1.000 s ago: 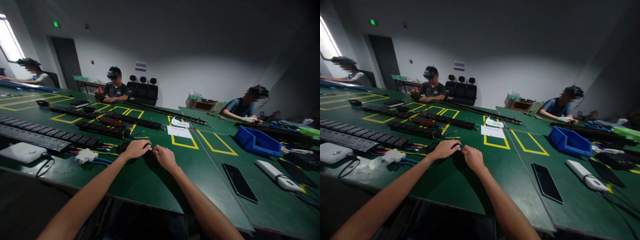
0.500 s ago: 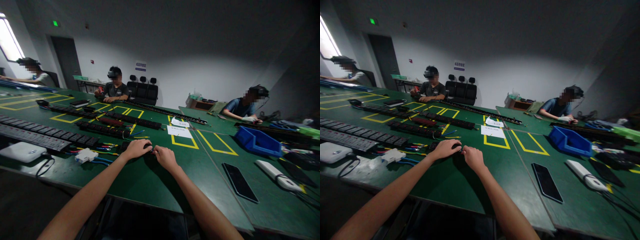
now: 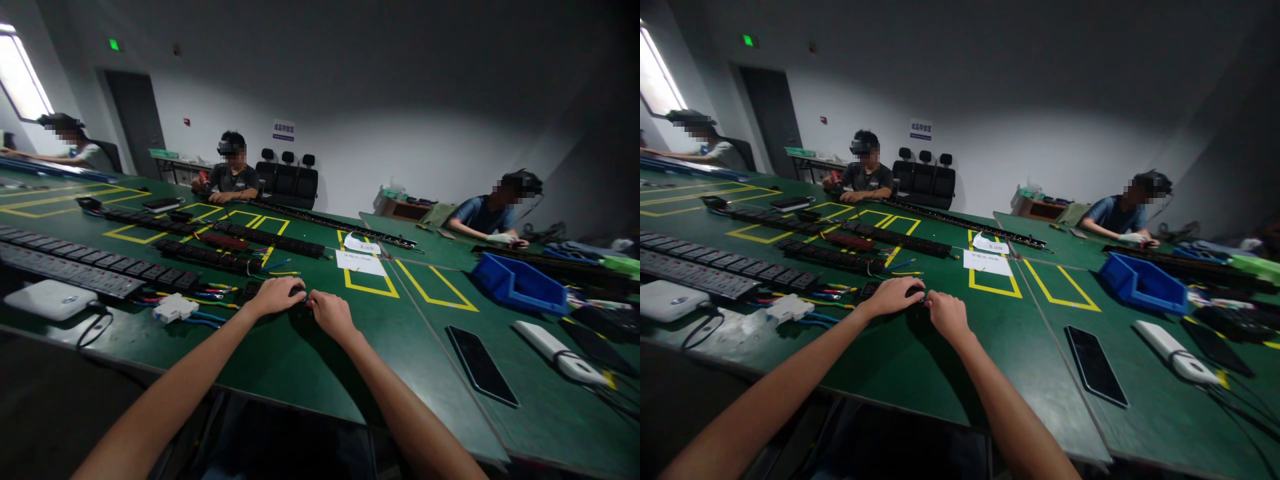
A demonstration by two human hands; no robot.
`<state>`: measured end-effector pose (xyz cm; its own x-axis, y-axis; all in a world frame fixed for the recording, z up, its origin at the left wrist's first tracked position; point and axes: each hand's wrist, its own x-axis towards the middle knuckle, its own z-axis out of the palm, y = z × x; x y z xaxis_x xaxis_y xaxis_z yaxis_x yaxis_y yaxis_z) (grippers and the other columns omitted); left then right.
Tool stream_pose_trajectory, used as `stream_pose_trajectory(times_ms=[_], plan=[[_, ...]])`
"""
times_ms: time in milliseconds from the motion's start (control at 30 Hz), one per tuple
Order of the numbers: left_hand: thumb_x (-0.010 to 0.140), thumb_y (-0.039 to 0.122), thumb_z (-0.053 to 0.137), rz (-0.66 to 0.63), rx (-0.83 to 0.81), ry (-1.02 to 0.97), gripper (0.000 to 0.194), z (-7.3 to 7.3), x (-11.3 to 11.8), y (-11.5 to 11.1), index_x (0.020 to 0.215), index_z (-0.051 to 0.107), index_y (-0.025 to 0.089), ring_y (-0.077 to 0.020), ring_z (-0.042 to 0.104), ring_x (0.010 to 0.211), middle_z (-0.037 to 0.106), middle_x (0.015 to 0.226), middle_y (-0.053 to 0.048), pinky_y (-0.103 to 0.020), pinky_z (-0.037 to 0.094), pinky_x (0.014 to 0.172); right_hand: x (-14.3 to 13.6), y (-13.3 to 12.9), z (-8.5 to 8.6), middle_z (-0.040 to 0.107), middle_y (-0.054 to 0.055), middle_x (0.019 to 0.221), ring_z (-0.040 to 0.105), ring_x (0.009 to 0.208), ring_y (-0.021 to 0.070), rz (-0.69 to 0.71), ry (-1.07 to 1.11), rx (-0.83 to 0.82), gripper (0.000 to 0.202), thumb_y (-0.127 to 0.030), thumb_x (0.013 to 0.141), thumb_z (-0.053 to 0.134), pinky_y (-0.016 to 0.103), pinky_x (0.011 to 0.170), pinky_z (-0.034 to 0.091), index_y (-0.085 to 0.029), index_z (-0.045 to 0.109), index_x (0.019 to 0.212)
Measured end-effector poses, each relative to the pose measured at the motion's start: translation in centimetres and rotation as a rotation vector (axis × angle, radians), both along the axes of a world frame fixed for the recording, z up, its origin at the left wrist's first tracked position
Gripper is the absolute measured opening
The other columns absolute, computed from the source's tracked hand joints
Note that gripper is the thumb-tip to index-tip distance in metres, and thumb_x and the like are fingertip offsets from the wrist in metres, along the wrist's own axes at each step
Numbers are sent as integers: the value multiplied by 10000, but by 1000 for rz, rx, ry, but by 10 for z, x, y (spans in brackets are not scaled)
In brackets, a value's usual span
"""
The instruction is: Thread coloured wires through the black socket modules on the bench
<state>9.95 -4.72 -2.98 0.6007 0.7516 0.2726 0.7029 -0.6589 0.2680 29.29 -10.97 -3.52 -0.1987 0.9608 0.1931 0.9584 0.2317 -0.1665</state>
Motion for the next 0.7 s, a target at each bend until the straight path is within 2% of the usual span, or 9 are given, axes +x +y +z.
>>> stream_pose_trajectory(times_ms=[700], plan=[[1003, 398, 612, 0, -3, -2, 327, 0, -1, -1, 1244, 635, 178, -245, 648, 1112, 650, 1261, -100, -485, 544, 973, -2, 2, -5, 728, 8, 1064, 667, 897, 177, 5, 3, 17, 187, -314, 1048, 448, 266, 689, 342, -294, 629, 1087]])
